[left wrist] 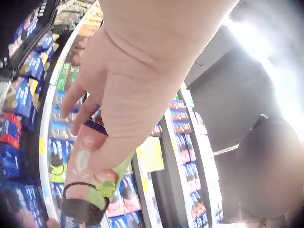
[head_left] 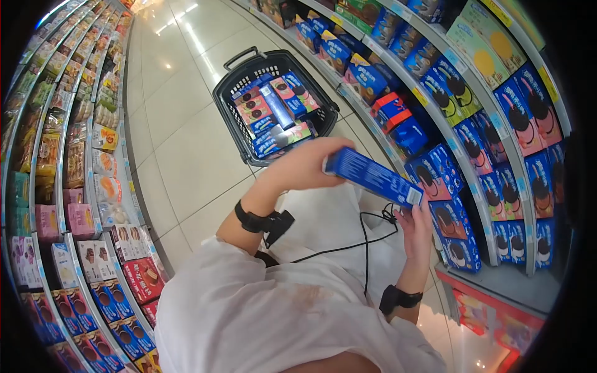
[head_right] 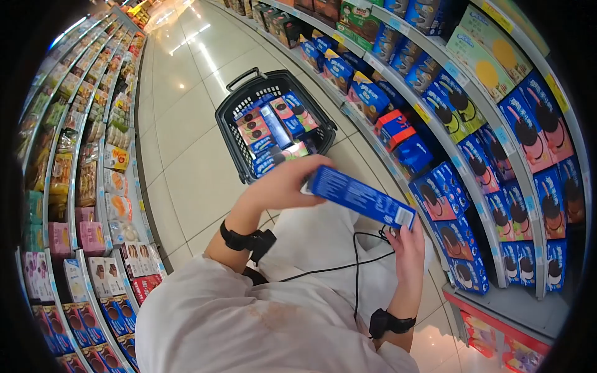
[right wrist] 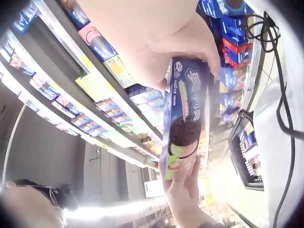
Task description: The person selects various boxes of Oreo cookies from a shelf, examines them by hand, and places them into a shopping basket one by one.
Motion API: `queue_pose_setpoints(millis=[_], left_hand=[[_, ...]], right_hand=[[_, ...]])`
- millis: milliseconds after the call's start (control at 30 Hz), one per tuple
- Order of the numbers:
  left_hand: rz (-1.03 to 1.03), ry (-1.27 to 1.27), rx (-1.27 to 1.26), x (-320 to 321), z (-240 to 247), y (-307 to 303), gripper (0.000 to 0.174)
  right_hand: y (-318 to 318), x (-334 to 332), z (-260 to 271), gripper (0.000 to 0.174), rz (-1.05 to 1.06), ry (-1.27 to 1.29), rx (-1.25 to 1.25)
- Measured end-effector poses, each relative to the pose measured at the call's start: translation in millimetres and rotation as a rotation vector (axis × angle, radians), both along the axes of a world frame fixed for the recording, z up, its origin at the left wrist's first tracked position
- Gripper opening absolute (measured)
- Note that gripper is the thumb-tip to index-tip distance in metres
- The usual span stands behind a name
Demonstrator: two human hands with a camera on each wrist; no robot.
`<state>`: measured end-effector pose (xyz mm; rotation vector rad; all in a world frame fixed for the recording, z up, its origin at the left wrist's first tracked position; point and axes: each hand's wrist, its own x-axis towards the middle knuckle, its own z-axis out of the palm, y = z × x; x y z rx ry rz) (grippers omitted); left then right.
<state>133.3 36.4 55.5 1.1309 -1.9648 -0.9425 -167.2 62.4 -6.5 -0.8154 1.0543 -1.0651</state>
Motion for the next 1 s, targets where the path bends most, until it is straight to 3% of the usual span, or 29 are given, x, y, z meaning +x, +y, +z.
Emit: queue_pose_setpoints(millis=[67,133,233,300,333,400,533,600,633,667,733,800,867,900,1000], left_hand=[[0.165,-0.013,0.164,29.0,-12.2,-2.5,0.05],[0.386,-0.044,0.091,62.8,-35.3,-8.7,0.051],[0.631,0.467,0.118,128.0,-106.4,-22.5,0.045],[1.031,0.525,0.082,159.1,-140.8,-21.5,0.043],[1.028,0.528,0.072,168.8,-163.7,-24.3,0.043],[1.563,0.655,0.104,183.1,-209.4,-31.8,0.041],[1.627,0.969,0.231,179.9,-273.4,-51.8,0.038],[1.676,0.798,0.216,176.4,-314.9,-64.9,0.036],[1.599,0.721,0.35,179.5,-334.5,-66.9,0.055],[1.593,0.731,0.346,177.8,-339.4,-70.9,0.055],[1.585,0.504,0.425,169.0,-345.2,-78.3,0.06],[1.584,0.406,0.442,141.3,-283.5,-76.2,0.06],[1.321,-0.268,0.541,133.3,-262.9,-84.4,0.056],[1.166,-0.274,0.622,137.0,-269.8,-93.7,0.057],[1.149,-0.174,0.69,138.9,-285.2,-112.6,0.069]], right_hand=[[-2.7,8.1,8.7,0.056,0.017,-0.016,-0.006],[-8.8,16.0,18.3,0.056,0.072,0.037,-0.062],[-14.2,10.8,14.5,0.053,0.095,0.082,-0.072],[-16.1,4.1,8.7,0.051,0.094,0.083,-0.058],[-14.9,1.8,6.1,0.049,0.092,0.09,-0.028],[-12.1,0.3,2.7,0.045,0.077,0.097,-0.028],[-9.3,-4.8,0.1,0.043,0.071,0.122,0.011],[-7.8,-6.0,2.5,0.043,0.07,0.132,0.01],[-7.3,-5.8,5.1,0.044,0.06,0.139,0.003],[-7.0,-5.2,7.2,0.044,0.058,0.143,-0.007],[-5.2,-4.9,10.5,0.045,0.045,0.141,-0.021],[-4.3,-4.2,10.2,0.045,0.043,0.137,-0.03],[-3.1,-4.9,8.9,0.045,0.042,0.138,-0.037],[-2.7,-4.8,7.8,0.045,0.055,0.142,-0.034],[-2.0,-1.4,7.9,0.045,0.072,0.159,-0.034]])
